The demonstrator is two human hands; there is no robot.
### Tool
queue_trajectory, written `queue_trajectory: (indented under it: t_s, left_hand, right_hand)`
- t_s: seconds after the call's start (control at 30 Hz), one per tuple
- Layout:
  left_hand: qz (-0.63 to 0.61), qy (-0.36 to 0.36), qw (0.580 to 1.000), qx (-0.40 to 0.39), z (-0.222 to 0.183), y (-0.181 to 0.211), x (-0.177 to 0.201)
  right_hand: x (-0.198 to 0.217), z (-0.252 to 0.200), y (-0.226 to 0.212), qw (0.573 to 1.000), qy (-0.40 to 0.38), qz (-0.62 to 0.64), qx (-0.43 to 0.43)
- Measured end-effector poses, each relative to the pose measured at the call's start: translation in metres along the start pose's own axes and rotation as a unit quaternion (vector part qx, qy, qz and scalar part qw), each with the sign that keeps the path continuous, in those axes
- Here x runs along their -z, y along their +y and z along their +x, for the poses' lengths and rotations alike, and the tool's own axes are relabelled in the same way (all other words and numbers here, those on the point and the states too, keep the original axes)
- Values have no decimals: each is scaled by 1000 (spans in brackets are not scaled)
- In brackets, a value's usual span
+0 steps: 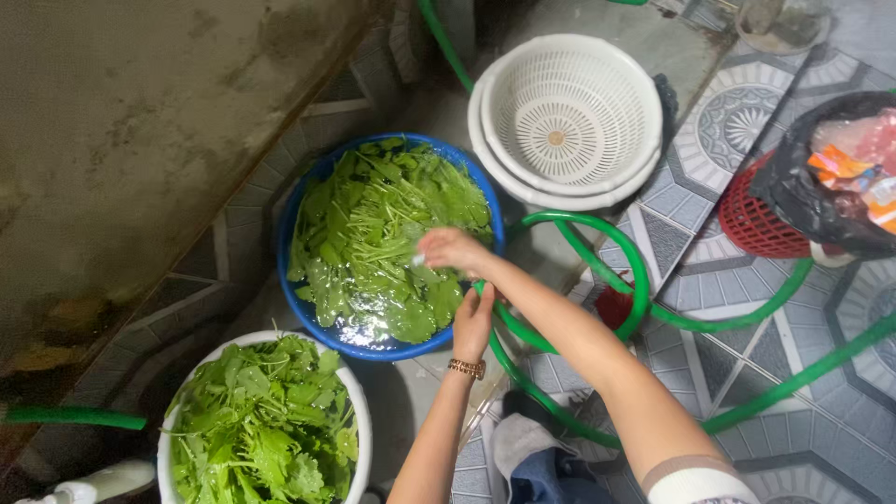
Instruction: The person washes leafy green vegetables by hand in a white basin under running water from a green hose, then transfers them to a blue basin and a white colander. The person repeatedly rinses and agitates the greens, drains water from the basins, and moves the vegetables between containers.
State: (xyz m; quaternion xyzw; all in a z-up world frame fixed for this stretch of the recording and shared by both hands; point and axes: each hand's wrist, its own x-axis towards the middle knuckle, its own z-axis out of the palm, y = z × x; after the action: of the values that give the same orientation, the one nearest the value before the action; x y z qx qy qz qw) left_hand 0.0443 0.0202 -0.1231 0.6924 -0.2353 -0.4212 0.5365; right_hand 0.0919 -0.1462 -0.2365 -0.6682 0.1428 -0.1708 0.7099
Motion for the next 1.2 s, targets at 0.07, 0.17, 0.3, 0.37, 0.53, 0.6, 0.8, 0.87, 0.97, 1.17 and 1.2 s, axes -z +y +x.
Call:
queue_trajectory:
  t_s: [0.07, 0.17, 0.3, 0.37, 0.53, 0.6, 0.8, 0.87, 0.97, 1.17, 1.2]
  left_hand:
    - [-135, -17, 986, 95, 5, 8, 4]
    - [-235, -27, 965, 111, 11, 18, 17]
    - [-241, 31, 967, 71, 23, 36, 33]
    - [-354, 52, 929, 99, 26, 43, 42]
    - [-354, 88, 923, 122, 11, 53, 62]
    - [-358, 84, 921, 128, 3, 51, 71]
    - [-300, 117, 939, 118, -34, 74, 72]
    - [-282, 115, 949, 78, -50, 93, 70]
    - [-243, 86, 966, -2, -61, 128, 66]
    - [-172, 60, 982, -43, -61, 214, 96]
    - [-172, 63, 982, -41, -60, 225, 106]
  right_hand:
    - [-13, 1, -4, 889, -60, -378, 253]
    - [23, -14, -37, 899, 105, -425, 34]
    - [135, -30, -81, 755, 343, -555, 69]
    - [183, -48, -87, 779, 259, -569, -40]
    - [196, -53, -96, 822, 85, -510, -240]
    - [192, -52, -102, 774, 30, -608, -177]
    - [173, -40, -206, 762, 182, -619, -60]
    - [145, -59, -253, 775, 215, -594, 23]
    - [88, -72, -301, 837, 205, -496, 107]
    - [-8, -11, -298, 900, 112, -388, 162]
    - [-21, -2, -291, 925, 119, -308, 190]
